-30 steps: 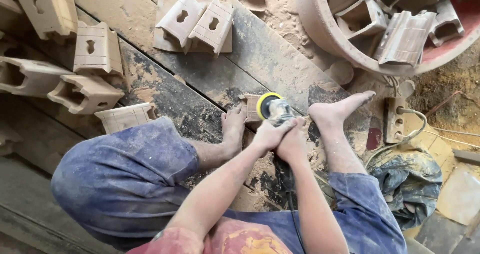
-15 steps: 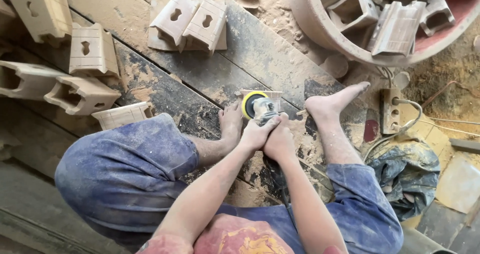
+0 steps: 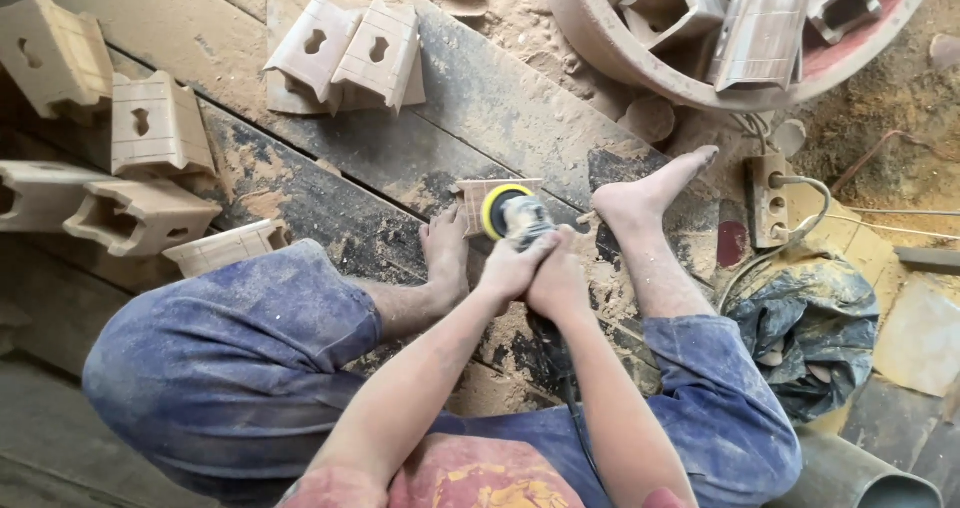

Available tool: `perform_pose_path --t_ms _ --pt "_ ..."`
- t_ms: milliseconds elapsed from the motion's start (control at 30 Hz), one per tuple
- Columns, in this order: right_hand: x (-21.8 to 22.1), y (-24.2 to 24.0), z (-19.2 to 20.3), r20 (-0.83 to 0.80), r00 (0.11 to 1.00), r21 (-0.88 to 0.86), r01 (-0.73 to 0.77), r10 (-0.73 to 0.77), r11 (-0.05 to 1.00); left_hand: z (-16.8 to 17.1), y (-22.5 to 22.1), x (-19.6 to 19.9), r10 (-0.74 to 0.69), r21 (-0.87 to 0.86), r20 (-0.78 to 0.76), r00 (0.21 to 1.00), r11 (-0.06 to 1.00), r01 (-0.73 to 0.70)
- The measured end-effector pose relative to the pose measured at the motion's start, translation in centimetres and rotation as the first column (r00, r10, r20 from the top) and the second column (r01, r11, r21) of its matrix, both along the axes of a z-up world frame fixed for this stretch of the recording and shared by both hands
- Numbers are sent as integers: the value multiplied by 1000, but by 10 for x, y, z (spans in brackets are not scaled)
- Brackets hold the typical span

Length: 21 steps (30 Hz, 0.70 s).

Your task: Sanding small decorative wooden blocks using a handheld power sander while sitting on the floor.

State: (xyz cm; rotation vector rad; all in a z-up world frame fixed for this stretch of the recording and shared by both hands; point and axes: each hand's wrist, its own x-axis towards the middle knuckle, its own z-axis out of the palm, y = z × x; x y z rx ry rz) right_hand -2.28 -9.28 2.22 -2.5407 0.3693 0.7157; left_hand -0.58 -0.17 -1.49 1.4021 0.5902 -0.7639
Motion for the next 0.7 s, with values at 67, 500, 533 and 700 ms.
perform_pose_path --t_ms 67,500,533,700 --pt "1 -14 -5 4 997 22 73 -73 997 7 -9 3 -59 -5 -13 998 998 59" --pt "16 -24 -1 10 999 -63 37 -37 997 5 -21 18 -77 -16 13 997 997 78" --pt "17 -22 -3 3 1000 -86 14 -14 996 5 -17 18 -54 -26 53 997 998 55" --pt "24 19 -16 -51 996 -9 -76 76 997 20 17 2 222 -113 179 958 972 -204"
